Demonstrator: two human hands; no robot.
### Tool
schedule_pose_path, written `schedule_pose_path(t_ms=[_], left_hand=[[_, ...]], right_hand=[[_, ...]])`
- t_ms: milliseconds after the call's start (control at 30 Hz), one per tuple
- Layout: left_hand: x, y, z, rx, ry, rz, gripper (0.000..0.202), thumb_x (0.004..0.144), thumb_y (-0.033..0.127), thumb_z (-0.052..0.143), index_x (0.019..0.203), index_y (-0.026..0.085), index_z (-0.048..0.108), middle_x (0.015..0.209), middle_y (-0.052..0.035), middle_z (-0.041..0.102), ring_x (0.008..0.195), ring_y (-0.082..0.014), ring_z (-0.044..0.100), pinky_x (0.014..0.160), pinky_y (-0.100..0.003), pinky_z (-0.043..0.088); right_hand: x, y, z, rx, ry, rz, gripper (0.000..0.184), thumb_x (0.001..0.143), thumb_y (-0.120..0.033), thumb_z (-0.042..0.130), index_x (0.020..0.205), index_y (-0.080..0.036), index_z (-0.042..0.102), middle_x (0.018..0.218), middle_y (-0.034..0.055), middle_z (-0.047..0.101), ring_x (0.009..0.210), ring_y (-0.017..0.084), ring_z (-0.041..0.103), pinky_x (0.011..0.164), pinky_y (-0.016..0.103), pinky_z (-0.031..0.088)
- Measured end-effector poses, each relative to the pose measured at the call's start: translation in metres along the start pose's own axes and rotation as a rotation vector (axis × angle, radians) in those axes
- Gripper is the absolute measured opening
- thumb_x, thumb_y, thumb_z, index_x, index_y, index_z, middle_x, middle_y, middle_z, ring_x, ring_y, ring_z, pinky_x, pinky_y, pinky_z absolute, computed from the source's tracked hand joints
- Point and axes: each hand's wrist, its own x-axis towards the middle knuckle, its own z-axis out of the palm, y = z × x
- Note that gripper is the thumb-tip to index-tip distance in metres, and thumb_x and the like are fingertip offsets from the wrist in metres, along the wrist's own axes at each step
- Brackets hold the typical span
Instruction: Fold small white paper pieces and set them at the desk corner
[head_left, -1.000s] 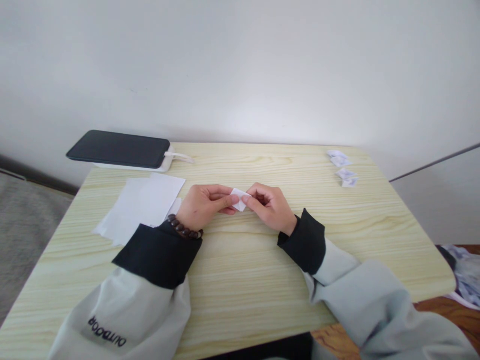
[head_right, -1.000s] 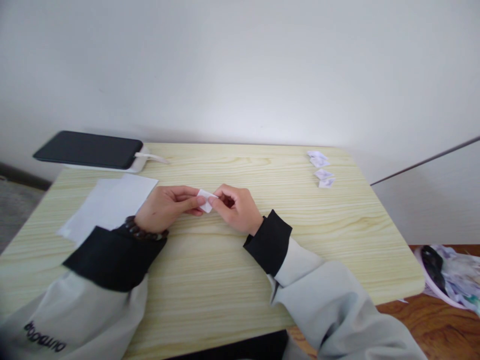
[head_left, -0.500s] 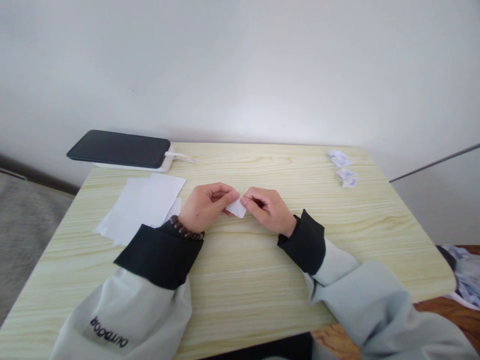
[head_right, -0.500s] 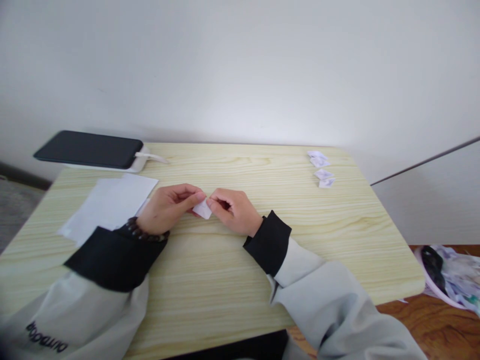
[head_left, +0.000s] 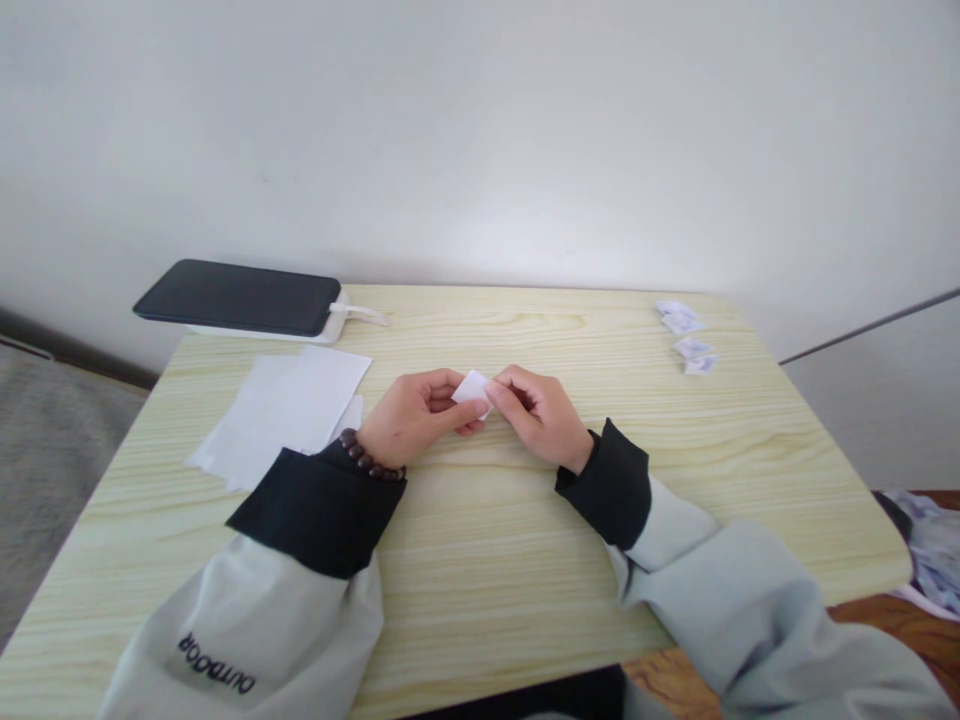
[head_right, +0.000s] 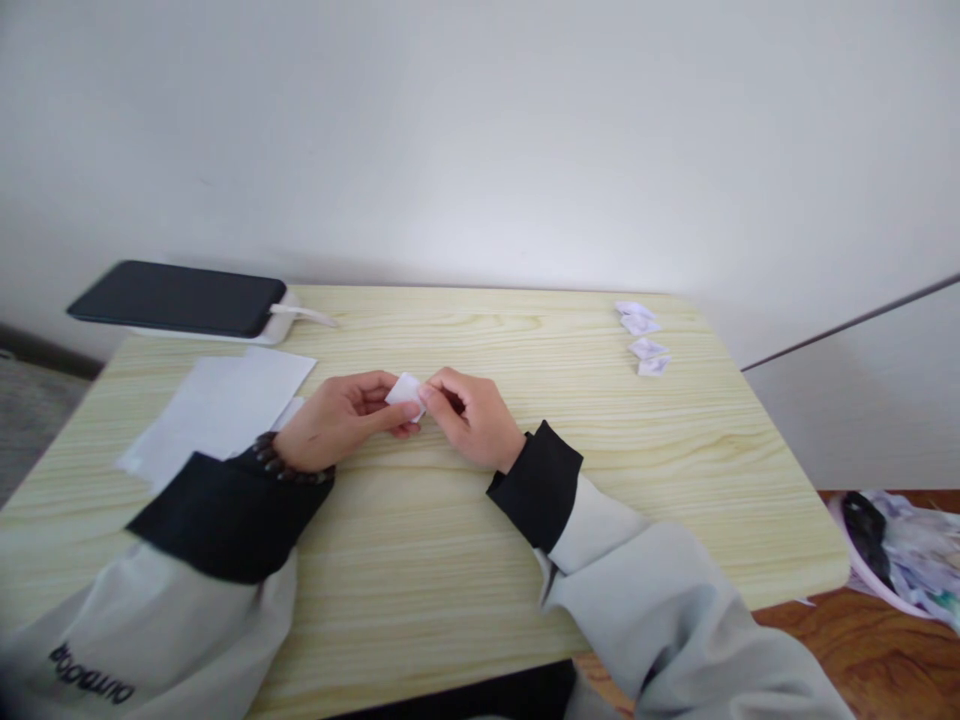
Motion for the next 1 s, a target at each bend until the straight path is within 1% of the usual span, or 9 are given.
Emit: schedule_pose_path(t_ms=[167, 267, 400, 533, 667, 733, 833, 900, 1000], left_hand=[[-0.0016, 0.0005, 0.0017, -0.006, -0.009, 0.003, 0.027, 0.066, 0.034, 0.074, 0.078, 0.012, 0.064, 0.063, -0.0008, 0.067, 0.056, -0.0107, 0.062, 0.059, -0.022, 0.053], [-0.0017, 0.0023, 0.0019, -0.018, -0.006, -0.032, 0.027, 0.063, 0.035, 0.076, 0.074, 0.013, 0.065, 0.06, -0.001, 0.067, 0.053, -0.0115, 0.062, 0.057, -0.023, 0.053], [-0.0009, 0.0027, -0.002, -0.059, -0.012, -0.083, 0.035, 0.062, 0.042, 0.075, 0.079, 0.013, 0.067, 0.065, -0.0047, 0.071, 0.058, -0.0161, 0.066, 0.058, -0.026, 0.056], [-0.0014, 0.0011, -0.004, -0.087, -0.008, -0.077, 0.041, 0.066, 0.048, 0.071, 0.084, 0.012, 0.068, 0.067, -0.0075, 0.072, 0.061, -0.0177, 0.068, 0.056, -0.025, 0.056], [-0.0022, -0.0005, -0.0005, -0.066, 0.075, -0.024, 0.037, 0.069, 0.045, 0.07, 0.083, 0.011, 0.068, 0.063, -0.0061, 0.071, 0.058, -0.0163, 0.068, 0.058, -0.024, 0.057], [-0.0015, -0.0016, 0.0008, -0.065, 0.12, 0.01, 0.037, 0.07, 0.044, 0.069, 0.089, 0.012, 0.067, 0.064, -0.0046, 0.072, 0.06, -0.0161, 0.068, 0.06, -0.025, 0.057], [0.0003, -0.0038, 0.0007, -0.069, 0.141, 0.041, 0.045, 0.063, 0.038, 0.075, 0.1, 0.014, 0.062, 0.067, -0.002, 0.072, 0.063, -0.0171, 0.068, 0.06, -0.027, 0.057], [0.0013, -0.0051, 0.0, -0.043, 0.148, 0.043, 0.045, 0.06, 0.033, 0.078, 0.098, 0.015, 0.06, 0.068, -0.0009, 0.071, 0.063, -0.0161, 0.068, 0.061, -0.027, 0.057], [0.002, -0.0064, -0.0003, -0.011, 0.116, 0.044, 0.033, 0.062, 0.03, 0.076, 0.087, 0.014, 0.062, 0.071, -0.001, 0.071, 0.064, -0.014, 0.066, 0.066, -0.026, 0.056]], right_hand=[[-0.0004, 0.0, 0.0004, 0.003, -0.038, 0.008, 0.024, 0.089, -0.028, 0.045, 0.069, -0.017, 0.051, 0.061, -0.0026, 0.047, 0.053, 0.008, 0.038, 0.051, 0.021, 0.032], [-0.0007, 0.0009, 0.0003, 0.025, -0.036, 0.007, 0.022, 0.088, -0.026, 0.046, 0.068, -0.017, 0.051, 0.061, -0.0027, 0.047, 0.053, 0.008, 0.039, 0.052, 0.021, 0.032], [-0.0012, 0.0021, 0.0002, 0.033, 0.012, 0.002, 0.023, 0.088, -0.026, 0.046, 0.068, -0.017, 0.051, 0.06, -0.0029, 0.046, 0.053, 0.008, 0.039, 0.051, 0.022, 0.031], [-0.001, 0.0017, 0.0, 0.018, 0.035, -0.012, 0.024, 0.088, -0.027, 0.046, 0.068, -0.017, 0.052, 0.058, -0.0034, 0.045, 0.052, 0.008, 0.038, 0.051, 0.022, 0.031], [0.0, 0.0008, 0.0003, -0.019, 0.047, 0.002, 0.024, 0.089, -0.027, 0.046, 0.069, -0.016, 0.054, 0.058, -0.0035, 0.046, 0.051, 0.007, 0.038, 0.051, 0.021, 0.03], [0.0002, 0.0007, 0.0007, -0.038, 0.07, 0.021, 0.025, 0.089, -0.028, 0.046, 0.069, -0.016, 0.055, 0.057, -0.0038, 0.046, 0.05, 0.007, 0.037, 0.05, 0.021, 0.029], [-0.0002, 0.0012, 0.0015, -0.055, 0.088, 0.056, 0.026, 0.089, -0.03, 0.046, 0.069, -0.016, 0.055, 0.054, -0.0046, 0.044, 0.049, 0.006, 0.036, 0.049, 0.021, 0.028], [-0.0007, 0.0016, 0.002, -0.05, 0.082, 0.067, 0.027, 0.088, -0.032, 0.047, 0.068, -0.016, 0.054, 0.054, -0.0049, 0.042, 0.049, 0.006, 0.035, 0.049, 0.021, 0.028], [-0.0011, 0.0019, 0.0022, -0.028, 0.048, 0.061, 0.027, 0.088, -0.032, 0.048, 0.065, -0.016, 0.051, 0.054, -0.0051, 0.042, 0.048, 0.006, 0.035, 0.049, 0.02, 0.029]])
